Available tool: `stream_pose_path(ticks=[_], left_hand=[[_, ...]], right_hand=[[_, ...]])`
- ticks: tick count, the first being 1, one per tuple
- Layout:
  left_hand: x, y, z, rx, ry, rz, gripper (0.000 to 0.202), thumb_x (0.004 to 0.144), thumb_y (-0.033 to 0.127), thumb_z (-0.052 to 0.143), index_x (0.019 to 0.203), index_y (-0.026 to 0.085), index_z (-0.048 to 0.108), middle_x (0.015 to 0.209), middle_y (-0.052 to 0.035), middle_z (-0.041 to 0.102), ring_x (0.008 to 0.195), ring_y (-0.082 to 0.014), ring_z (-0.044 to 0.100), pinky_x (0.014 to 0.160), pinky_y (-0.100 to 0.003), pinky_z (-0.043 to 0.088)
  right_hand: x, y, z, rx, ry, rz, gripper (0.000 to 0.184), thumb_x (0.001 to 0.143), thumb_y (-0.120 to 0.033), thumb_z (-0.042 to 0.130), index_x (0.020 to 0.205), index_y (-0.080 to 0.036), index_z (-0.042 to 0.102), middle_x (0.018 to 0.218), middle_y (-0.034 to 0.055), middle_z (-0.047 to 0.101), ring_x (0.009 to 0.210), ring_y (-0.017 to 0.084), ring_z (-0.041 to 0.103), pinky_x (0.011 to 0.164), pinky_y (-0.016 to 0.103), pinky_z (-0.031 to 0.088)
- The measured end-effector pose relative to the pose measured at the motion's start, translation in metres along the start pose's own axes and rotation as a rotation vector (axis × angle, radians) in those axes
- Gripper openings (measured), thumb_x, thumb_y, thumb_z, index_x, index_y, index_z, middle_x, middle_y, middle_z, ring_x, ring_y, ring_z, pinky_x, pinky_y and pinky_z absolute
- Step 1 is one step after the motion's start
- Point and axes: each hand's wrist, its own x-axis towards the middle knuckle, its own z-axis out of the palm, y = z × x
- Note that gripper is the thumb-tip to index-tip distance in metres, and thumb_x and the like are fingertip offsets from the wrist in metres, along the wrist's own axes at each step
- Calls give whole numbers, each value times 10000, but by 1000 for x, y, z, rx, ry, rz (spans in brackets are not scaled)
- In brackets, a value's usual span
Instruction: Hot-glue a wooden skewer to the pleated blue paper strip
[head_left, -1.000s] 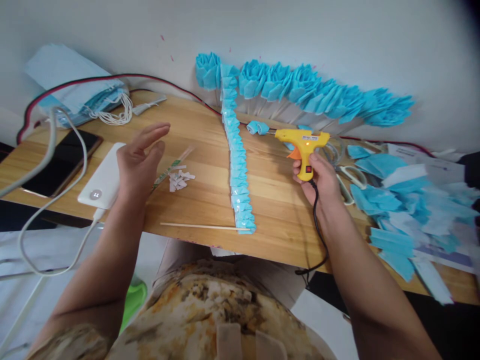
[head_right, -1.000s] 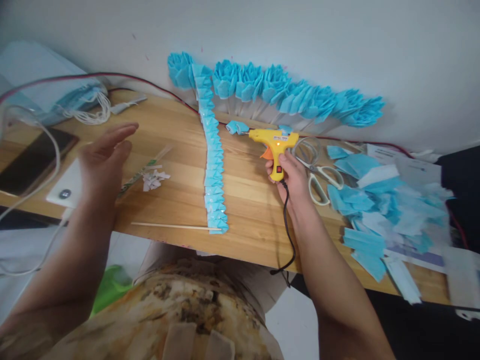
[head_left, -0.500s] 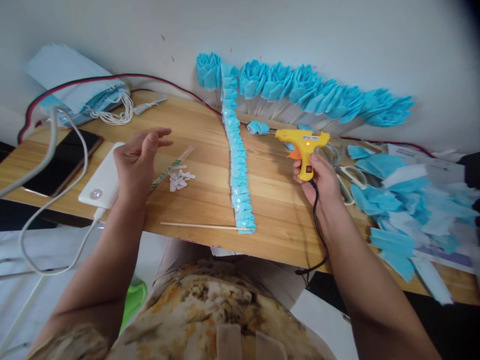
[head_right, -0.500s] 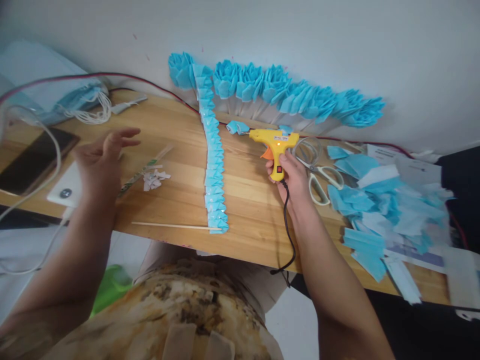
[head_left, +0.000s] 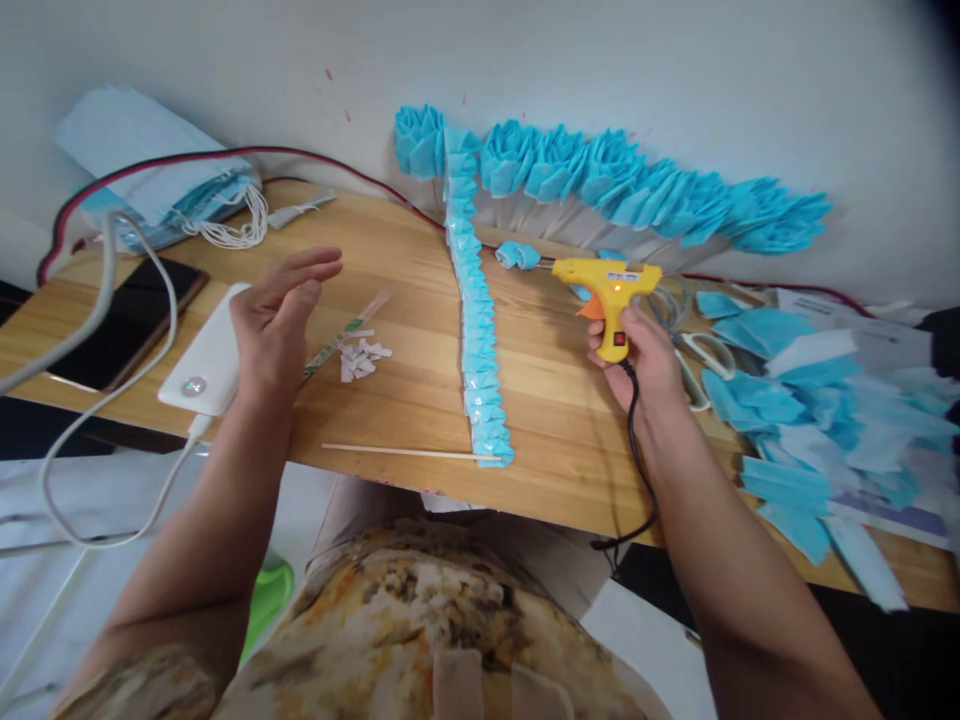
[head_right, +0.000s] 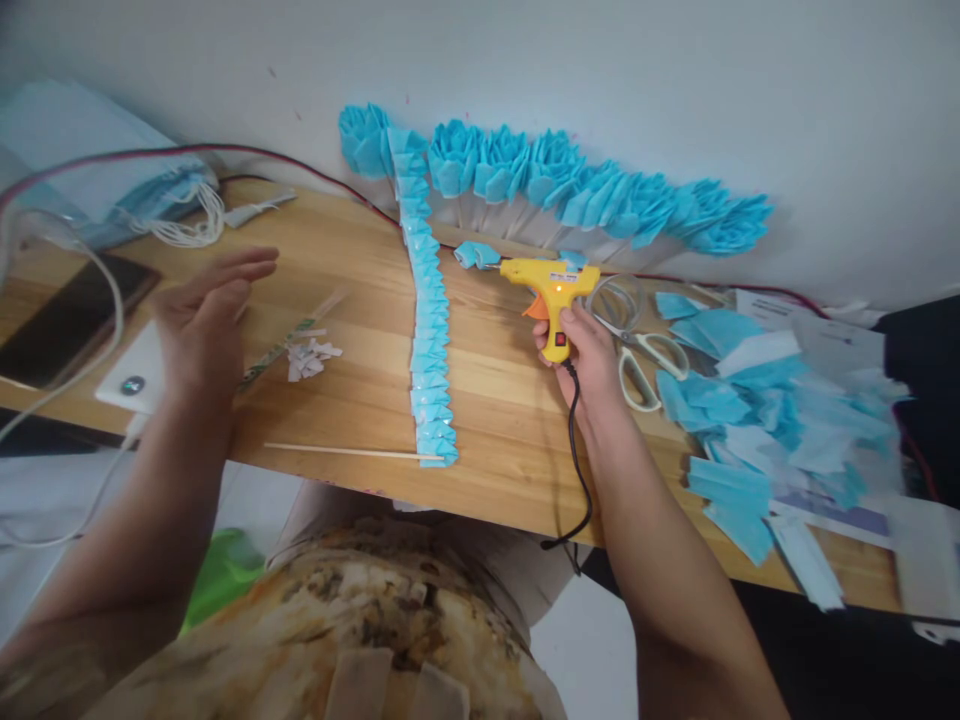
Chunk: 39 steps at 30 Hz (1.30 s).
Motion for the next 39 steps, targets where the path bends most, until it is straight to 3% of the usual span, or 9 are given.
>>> stream_pose_path(ticks=[16, 23, 28, 32, 36, 39], left_hand=[[0, -2, -1, -3, -79, -9, 363, 877, 94, 582, 1035, 286, 847, 1201, 58, 795, 1231, -222, 698, 1126, -410, 508], [-1, -3, 0, 10, -119, -38, 548, 759, -14, 560, 1100, 317, 832, 1213, 80, 789, 1250, -203, 692, 1173, -410, 506], [-1, -7, -2, 35, -157, -54, 315, 887, 160, 712, 1133, 328, 814, 1253, 9, 780, 1280, -239, 681, 1184, -456, 507], [-1, -8, -2, 50, -153, -29, 166, 930, 329, 744, 1074, 307, 822, 1229, -14, 790, 1237, -241, 703, 1159, -473, 515], [-1, -1, 0, 81, -139, -44, 200, 968, 420, 699, 946, 270, 829, 1201, -27, 800, 1204, -234, 708, 1109, -437, 535], [-1, 6, 2, 100, -112, -57, 341, 993, 469, 651, 762, 265, 795, 1125, -20, 818, 1164, -227, 717, 1080, -400, 542]], right_hand=[[1, 1, -1, -12, -20, -6, 464, 643, -480, 889, 934, -185, 680, 705, 18, 703, 584, 132, 586, 427, 202, 372], [-1, -1, 1, -13, 7, -6, 452, 622, -461, 905, 894, -180, 680, 686, 12, 689, 565, 122, 580, 419, 191, 379], [0, -3, 4, -10, 65, 19, 507, 501, -463, 952, 824, -182, 681, 641, 12, 680, 520, 123, 557, 389, 196, 367], [0, -2, 3, -4, 68, 9, 442, 541, -442, 939, 801, -186, 690, 653, 16, 681, 539, 124, 563, 408, 199, 393], [-1, 0, 2, -2, 57, -3, 353, 609, -398, 902, 791, -185, 688, 673, 25, 681, 555, 128, 569, 415, 200, 392], [-1, 0, 2, -8, 50, -17, 310, 646, -384, 870, 809, -188, 694, 678, 32, 680, 558, 135, 564, 409, 207, 381]])
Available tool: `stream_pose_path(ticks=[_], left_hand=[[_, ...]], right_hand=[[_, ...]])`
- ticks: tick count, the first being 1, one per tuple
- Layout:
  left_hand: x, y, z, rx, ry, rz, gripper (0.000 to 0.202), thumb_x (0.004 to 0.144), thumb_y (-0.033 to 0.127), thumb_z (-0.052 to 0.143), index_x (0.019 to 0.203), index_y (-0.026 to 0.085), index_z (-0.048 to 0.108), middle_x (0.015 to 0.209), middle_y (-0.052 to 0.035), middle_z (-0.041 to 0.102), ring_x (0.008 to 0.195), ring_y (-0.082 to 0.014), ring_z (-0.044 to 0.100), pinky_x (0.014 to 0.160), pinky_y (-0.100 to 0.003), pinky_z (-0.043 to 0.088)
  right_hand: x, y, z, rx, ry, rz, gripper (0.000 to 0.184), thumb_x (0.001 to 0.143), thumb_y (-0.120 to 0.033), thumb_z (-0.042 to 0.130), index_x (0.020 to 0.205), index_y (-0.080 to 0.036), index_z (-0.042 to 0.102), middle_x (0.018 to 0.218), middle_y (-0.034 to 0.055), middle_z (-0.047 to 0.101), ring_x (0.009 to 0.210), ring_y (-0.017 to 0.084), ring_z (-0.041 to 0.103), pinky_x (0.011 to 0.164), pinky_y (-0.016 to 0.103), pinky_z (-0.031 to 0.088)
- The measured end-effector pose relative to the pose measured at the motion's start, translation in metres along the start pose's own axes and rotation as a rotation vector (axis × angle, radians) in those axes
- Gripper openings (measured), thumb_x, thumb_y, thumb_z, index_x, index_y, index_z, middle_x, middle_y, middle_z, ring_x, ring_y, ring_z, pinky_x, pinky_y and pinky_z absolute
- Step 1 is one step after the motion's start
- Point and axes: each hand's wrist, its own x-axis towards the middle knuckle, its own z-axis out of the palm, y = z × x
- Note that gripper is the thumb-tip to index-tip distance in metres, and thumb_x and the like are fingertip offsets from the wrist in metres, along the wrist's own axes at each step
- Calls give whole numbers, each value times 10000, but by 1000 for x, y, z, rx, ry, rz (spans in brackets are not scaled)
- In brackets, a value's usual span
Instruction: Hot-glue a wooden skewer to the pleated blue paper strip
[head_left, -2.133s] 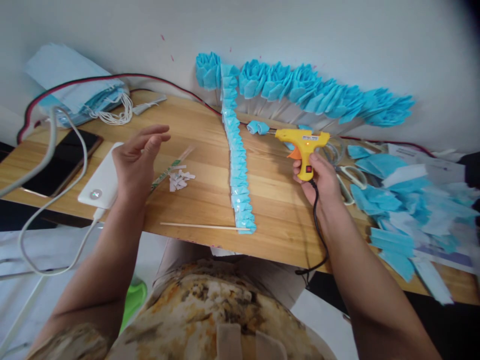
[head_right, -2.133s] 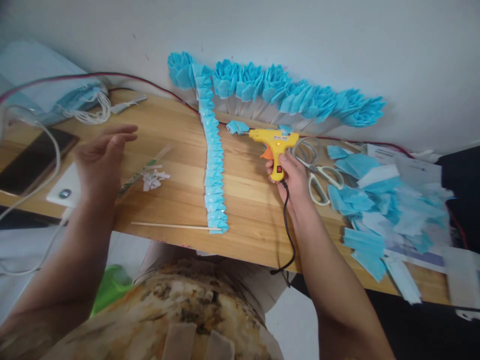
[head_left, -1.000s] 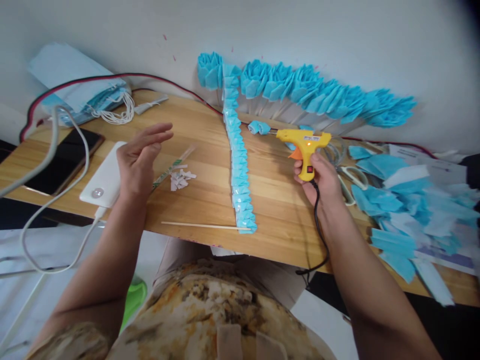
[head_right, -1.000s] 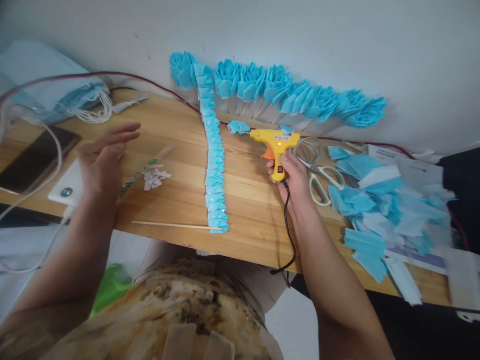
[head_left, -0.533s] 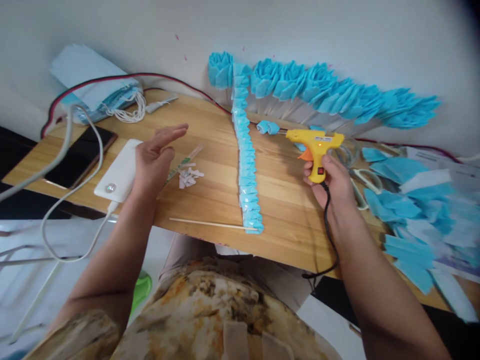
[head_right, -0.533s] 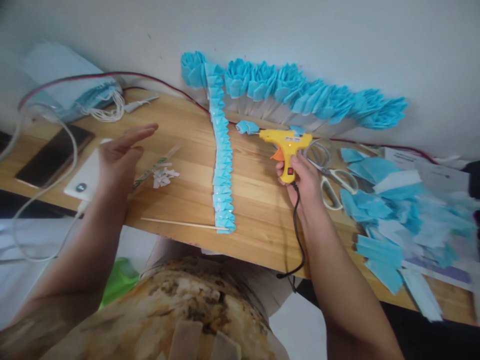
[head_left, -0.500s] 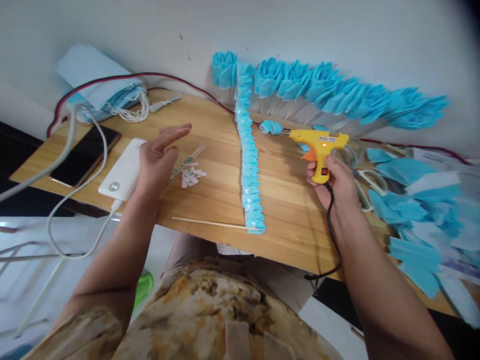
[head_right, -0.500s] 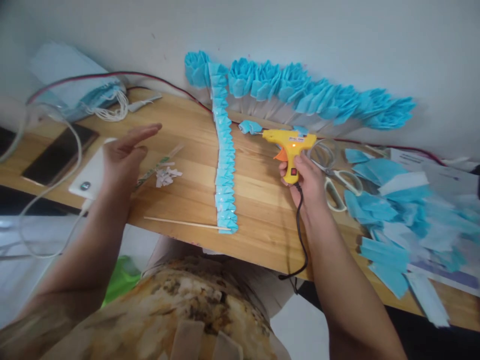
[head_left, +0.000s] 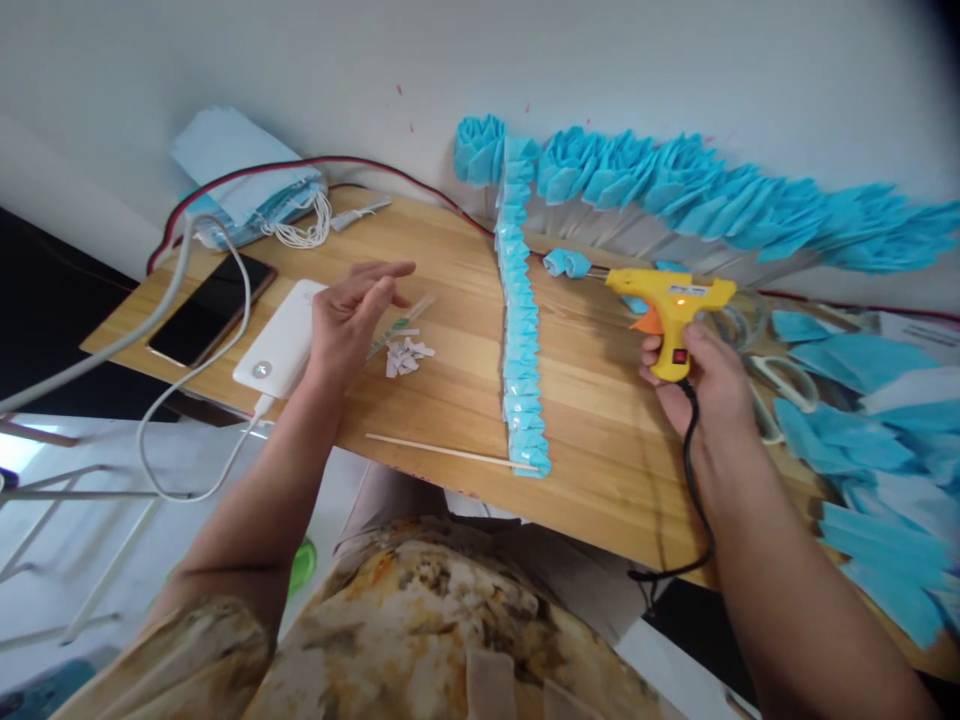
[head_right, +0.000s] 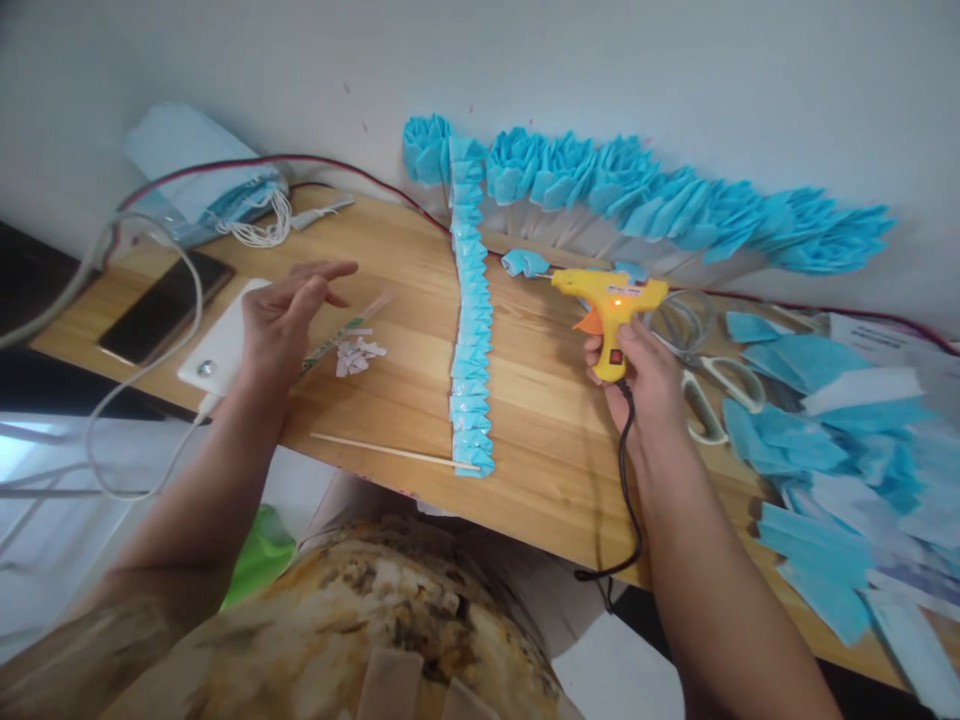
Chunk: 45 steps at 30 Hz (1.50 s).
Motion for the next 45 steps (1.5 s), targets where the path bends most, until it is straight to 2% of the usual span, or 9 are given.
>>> stream_pose_path(ticks=[3, 6, 10, 13, 17, 21, 31, 39, 45], left_hand=[[-1, 4, 0, 1, 31, -31, 570, 1050, 536, 524, 595, 247, 710, 1053, -27, 828, 1128, -212, 730, 1091, -389, 528], [-2, 4, 0, -29, 15, -12, 698, 1082, 582, 406, 530, 239, 663, 1079, -36, 826, 1146, -206, 730, 1113, -396, 513], [0, 0, -2, -39, -34, -28, 444, 996, 496, 645, 642, 248, 750, 1099, -32, 821, 1156, -243, 736, 1103, -424, 538], [1, -1, -3, -44, -60, -49, 245, 942, 430, 725, 796, 251, 808, 1230, -44, 790, 1242, -275, 705, 1155, -458, 513], [2, -2, -4, -20, -110, -60, 234, 955, 439, 690, 935, 248, 825, 1342, -56, 742, 1325, -282, 658, 1232, -483, 444], [0, -3, -5, -82, -140, -80, 213, 934, 383, 669, 996, 258, 829, 1360, -31, 734, 1352, -291, 638, 1224, -511, 456], [1, -7, -7, -108, -178, -69, 204, 838, 279, 644, 902, 291, 837, 1312, 11, 757, 1403, -308, 595, 1269, -572, 377], [1, 0, -5, -82, -140, -117, 165, 871, 353, 701, 872, 254, 833, 1288, -22, 769, 1349, -311, 637, 1215, -510, 457], [1, -4, -6, -92, -120, -73, 203, 815, 249, 605, 767, 259, 803, 1203, 15, 793, 1372, -325, 614, 1255, -592, 393]], right_hand=[[0, 0, 0, 1, -3, -6, 308, 649, -383, 864, 828, -192, 702, 671, 31, 680, 554, 137, 560, 405, 207, 377], [1, 0, 0, 2, 1, 4, 345, 618, -401, 895, 808, -190, 700, 667, 31, 690, 552, 134, 572, 405, 198, 380], [1, 0, -1, 10, 20, 21, 422, 547, -439, 946, 788, -188, 709, 659, 28, 698, 545, 131, 582, 403, 194, 387], [0, 0, -1, 11, 26, 22, 424, 539, -445, 949, 793, -190, 725, 662, 28, 701, 546, 129, 580, 405, 195, 387], [0, -1, 0, -5, 28, 20, 356, 576, -418, 916, 799, -202, 741, 671, 32, 698, 558, 136, 574, 411, 208, 386], [1, -1, 0, -16, 38, 11, 363, 558, -420, 915, 773, -198, 724, 652, 32, 678, 550, 135, 558, 407, 208, 375], [3, 0, 0, -45, 31, 3, 394, 532, -468, 932, 766, -222, 733, 647, 29, 683, 531, 142, 549, 410, 226, 363], [1, 0, 0, -34, 25, 1, 356, 570, -433, 909, 766, -202, 721, 662, 36, 686, 547, 135, 562, 409, 214, 368], [1, 1, -1, -26, 10, 1, 331, 619, -428, 883, 811, -211, 725, 677, 30, 688, 561, 140, 565, 413, 216, 375]])
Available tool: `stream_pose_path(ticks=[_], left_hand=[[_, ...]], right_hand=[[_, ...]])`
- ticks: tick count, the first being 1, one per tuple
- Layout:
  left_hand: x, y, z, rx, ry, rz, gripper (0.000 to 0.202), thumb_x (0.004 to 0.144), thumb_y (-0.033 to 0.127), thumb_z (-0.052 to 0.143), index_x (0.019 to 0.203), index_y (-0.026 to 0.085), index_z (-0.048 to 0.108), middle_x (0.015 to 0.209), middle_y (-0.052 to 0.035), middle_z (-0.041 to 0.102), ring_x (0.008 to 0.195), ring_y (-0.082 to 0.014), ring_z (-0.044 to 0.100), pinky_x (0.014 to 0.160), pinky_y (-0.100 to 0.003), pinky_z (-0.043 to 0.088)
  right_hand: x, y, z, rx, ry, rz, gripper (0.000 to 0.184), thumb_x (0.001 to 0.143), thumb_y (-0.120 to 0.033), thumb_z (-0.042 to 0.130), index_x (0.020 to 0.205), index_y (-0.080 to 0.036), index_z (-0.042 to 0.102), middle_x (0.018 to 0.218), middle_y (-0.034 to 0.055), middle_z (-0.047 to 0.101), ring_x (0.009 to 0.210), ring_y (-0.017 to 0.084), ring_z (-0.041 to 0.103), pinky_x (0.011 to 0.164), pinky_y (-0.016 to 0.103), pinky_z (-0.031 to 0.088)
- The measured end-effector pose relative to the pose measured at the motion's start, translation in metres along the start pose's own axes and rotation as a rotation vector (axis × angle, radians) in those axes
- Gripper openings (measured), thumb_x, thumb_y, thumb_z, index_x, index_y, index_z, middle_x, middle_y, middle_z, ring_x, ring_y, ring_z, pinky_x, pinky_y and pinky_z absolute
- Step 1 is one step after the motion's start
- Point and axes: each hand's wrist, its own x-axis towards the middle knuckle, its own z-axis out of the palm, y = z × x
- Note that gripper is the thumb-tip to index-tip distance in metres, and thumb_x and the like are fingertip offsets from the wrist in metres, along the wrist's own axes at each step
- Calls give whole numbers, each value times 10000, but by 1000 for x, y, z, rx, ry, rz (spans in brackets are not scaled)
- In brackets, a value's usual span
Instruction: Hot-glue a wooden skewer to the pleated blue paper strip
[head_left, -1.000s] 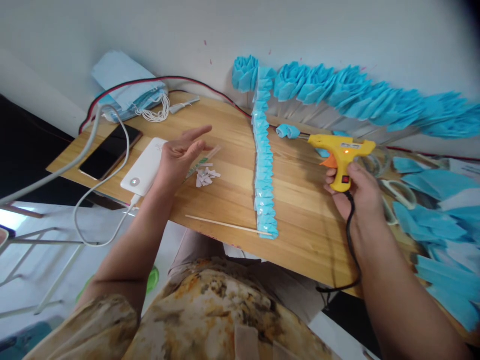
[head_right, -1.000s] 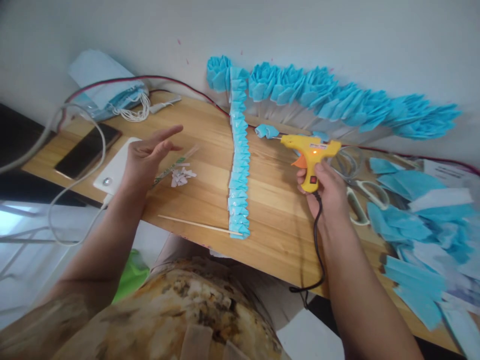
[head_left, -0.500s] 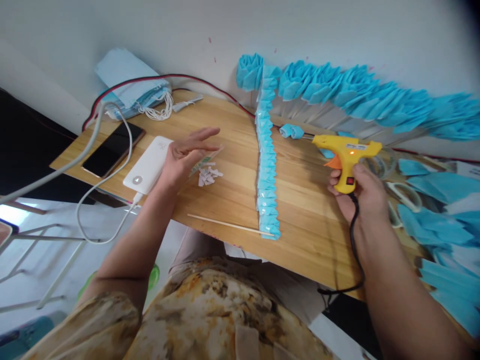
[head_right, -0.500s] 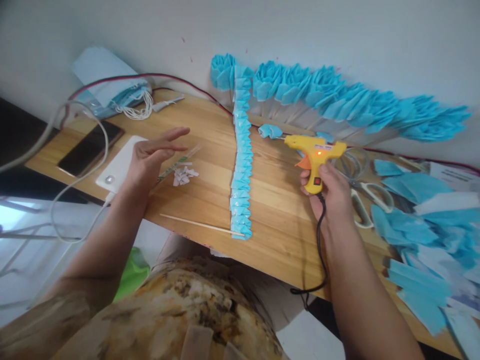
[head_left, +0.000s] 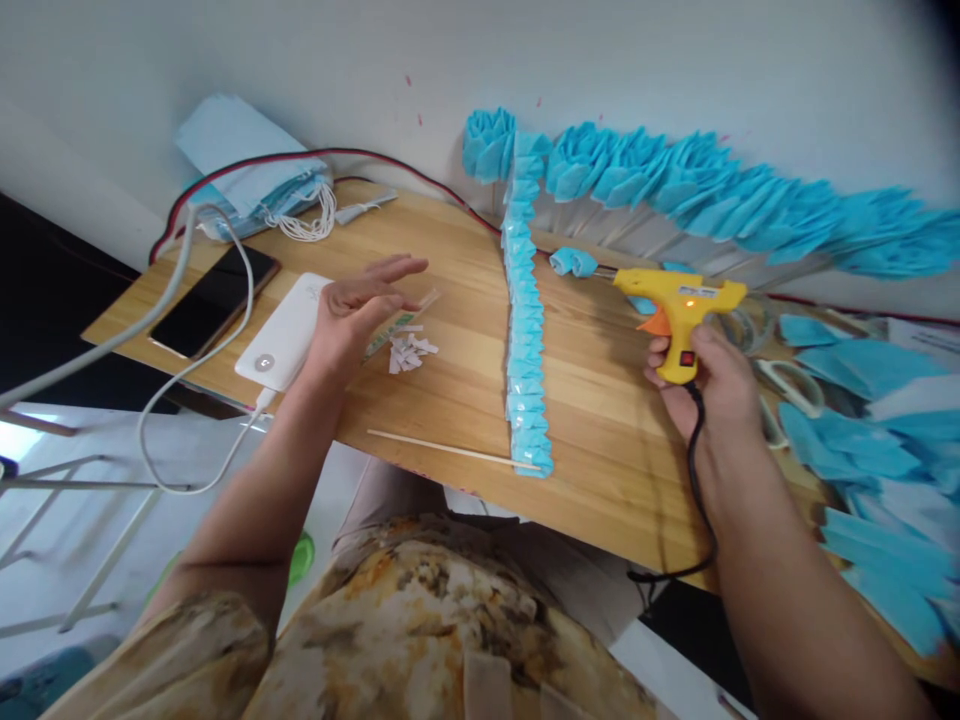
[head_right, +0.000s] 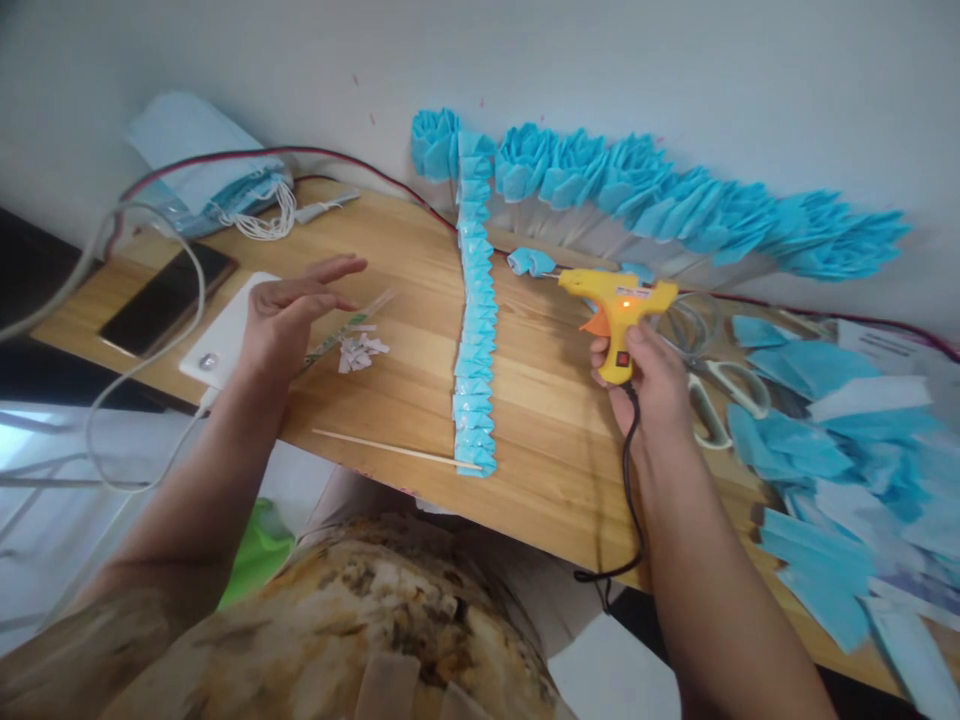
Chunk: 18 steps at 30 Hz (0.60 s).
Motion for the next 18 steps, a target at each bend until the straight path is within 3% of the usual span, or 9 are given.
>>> stream_pose_path(ticks=[9, 18], left_hand=[[-1, -3, -1, -42, 19, 41, 219, 795, 230, 584, 711, 266, 783, 1135, 7, 810, 1345, -306, 639, 1220, -562, 451], [0, -5, -2, -26, 18, 25, 230, 809, 239, 567, 746, 275, 786, 1159, 16, 805, 1377, -298, 618, 1253, -563, 415]], right_hand=[[0, -1, 0, 18, -3, 12, 385, 583, -437, 915, 803, -192, 714, 673, 27, 670, 556, 131, 545, 417, 212, 381], [-1, -1, 0, 38, -23, 11, 412, 596, -424, 920, 848, -175, 710, 672, 27, 672, 560, 126, 559, 417, 198, 388]])
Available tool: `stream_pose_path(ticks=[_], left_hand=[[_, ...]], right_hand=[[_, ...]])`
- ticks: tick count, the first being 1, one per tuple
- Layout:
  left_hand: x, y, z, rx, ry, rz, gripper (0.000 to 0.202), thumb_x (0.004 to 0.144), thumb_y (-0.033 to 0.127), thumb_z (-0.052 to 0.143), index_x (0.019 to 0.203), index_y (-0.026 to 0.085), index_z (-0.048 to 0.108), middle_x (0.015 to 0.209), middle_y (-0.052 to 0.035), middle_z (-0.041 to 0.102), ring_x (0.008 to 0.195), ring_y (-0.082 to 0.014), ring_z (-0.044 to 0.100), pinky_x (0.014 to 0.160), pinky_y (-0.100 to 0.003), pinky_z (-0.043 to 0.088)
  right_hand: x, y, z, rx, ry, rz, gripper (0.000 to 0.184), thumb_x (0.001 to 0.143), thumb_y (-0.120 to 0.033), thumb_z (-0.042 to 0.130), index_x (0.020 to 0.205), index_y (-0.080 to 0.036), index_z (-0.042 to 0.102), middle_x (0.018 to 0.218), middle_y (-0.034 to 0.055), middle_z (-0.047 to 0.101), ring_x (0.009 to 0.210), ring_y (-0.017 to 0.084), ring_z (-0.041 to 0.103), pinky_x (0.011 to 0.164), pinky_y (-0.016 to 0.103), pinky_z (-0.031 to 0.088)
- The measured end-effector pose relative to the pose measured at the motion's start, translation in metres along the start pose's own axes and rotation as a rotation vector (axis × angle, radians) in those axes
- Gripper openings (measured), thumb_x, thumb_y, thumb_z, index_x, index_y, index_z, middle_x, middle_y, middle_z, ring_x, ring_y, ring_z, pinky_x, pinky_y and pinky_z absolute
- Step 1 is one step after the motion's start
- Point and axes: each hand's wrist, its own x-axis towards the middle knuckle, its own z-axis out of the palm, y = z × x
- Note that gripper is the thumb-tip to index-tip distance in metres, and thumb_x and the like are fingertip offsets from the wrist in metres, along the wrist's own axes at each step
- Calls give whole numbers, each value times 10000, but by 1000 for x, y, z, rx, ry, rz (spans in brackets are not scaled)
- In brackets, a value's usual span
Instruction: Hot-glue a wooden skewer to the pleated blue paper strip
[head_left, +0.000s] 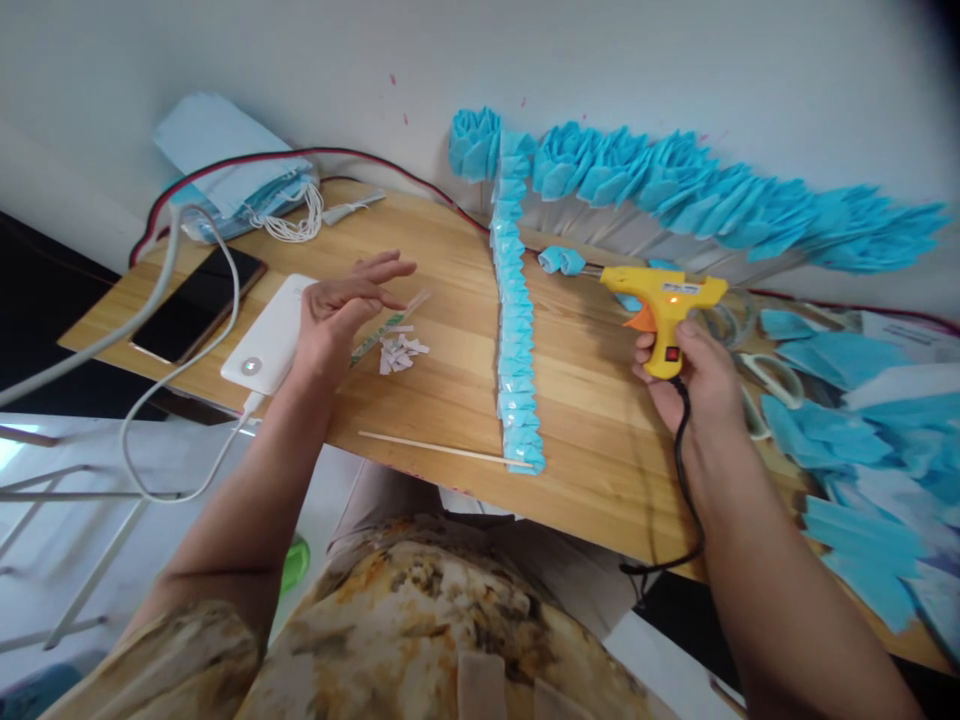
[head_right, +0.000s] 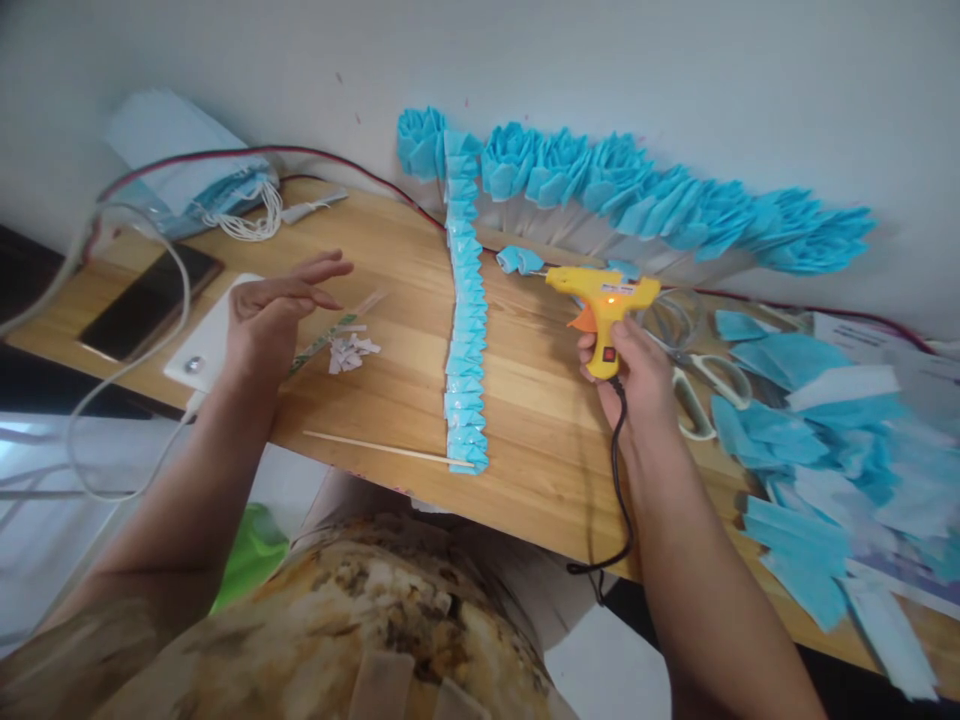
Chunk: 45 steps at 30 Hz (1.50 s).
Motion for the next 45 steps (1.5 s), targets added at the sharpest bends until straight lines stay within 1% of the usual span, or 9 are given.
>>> stream_pose_path(ticks=[6, 9, 13, 19, 24, 28, 35, 40, 45], left_hand=[[1, -9, -2, -29, -33, 87, 207, 864, 312, 613, 792, 272, 804, 1195, 25, 798, 1392, -314, 609, 1278, -585, 363], [1, -12, -3, -56, -47, 97, 196, 857, 282, 628, 831, 290, 822, 1225, 33, 789, 1411, -316, 592, 1292, -598, 334], [1, -9, -3, -61, -42, 86, 199, 855, 265, 645, 869, 311, 838, 1222, 35, 789, 1412, -309, 592, 1305, -602, 313], [1, -3, -1, -52, -39, 45, 187, 898, 326, 673, 985, 288, 834, 1283, 25, 769, 1405, -303, 599, 1279, -566, 389], [0, 1, 1, -55, 26, 13, 143, 933, 318, 699, 941, 252, 827, 1249, 7, 782, 1347, -294, 647, 1232, -515, 461], [0, 2, 3, -38, 49, 23, 141, 899, 266, 686, 901, 252, 826, 1219, 7, 793, 1320, -291, 666, 1235, -522, 451], [1, -1, 3, -60, 46, 23, 251, 863, 192, 676, 1013, 311, 838, 1248, 40, 781, 1321, -257, 668, 1251, -503, 431], [0, 1, 4, -63, 40, 14, 143, 887, 299, 750, 1002, 288, 834, 1246, 6, 785, 1309, -271, 675, 1233, -504, 449], [0, 0, 4, -77, 43, 29, 172, 889, 409, 801, 1019, 300, 832, 1242, -5, 786, 1303, -278, 679, 1234, -519, 447]], right_hand=[[2, 2, -2, -21, 3, -16, 384, 603, -425, 901, 826, -177, 710, 659, 28, 684, 540, 127, 571, 400, 195, 393], [3, 2, -2, -18, 14, -5, 394, 581, -440, 913, 814, -188, 718, 661, 22, 697, 538, 128, 579, 399, 198, 401], [3, 2, -2, -1, 18, 1, 472, 531, -481, 957, 829, -188, 737, 661, 19, 707, 541, 127, 583, 402, 195, 403], [3, 2, -3, 11, 7, 2, 474, 518, -466, 970, 818, -182, 738, 657, 22, 708, 542, 126, 584, 397, 192, 400], [3, 2, -3, 4, -1, -2, 392, 598, -431, 922, 831, -183, 729, 673, 26, 706, 551, 126, 585, 403, 193, 404], [2, 1, -1, -6, 17, -5, 416, 568, -439, 929, 818, -183, 718, 651, 23, 694, 534, 124, 577, 392, 191, 395], [2, 0, 1, -8, 36, 1, 462, 515, -459, 951, 784, -173, 707, 636, 25, 696, 522, 120, 576, 385, 186, 390], [4, 1, -1, -6, 42, 7, 452, 506, -445, 948, 769, -170, 704, 630, 28, 698, 513, 120, 578, 380, 186, 392], [3, 1, 0, -16, 54, 0, 388, 547, -416, 920, 762, -176, 705, 639, 28, 701, 525, 123, 585, 392, 189, 409]])
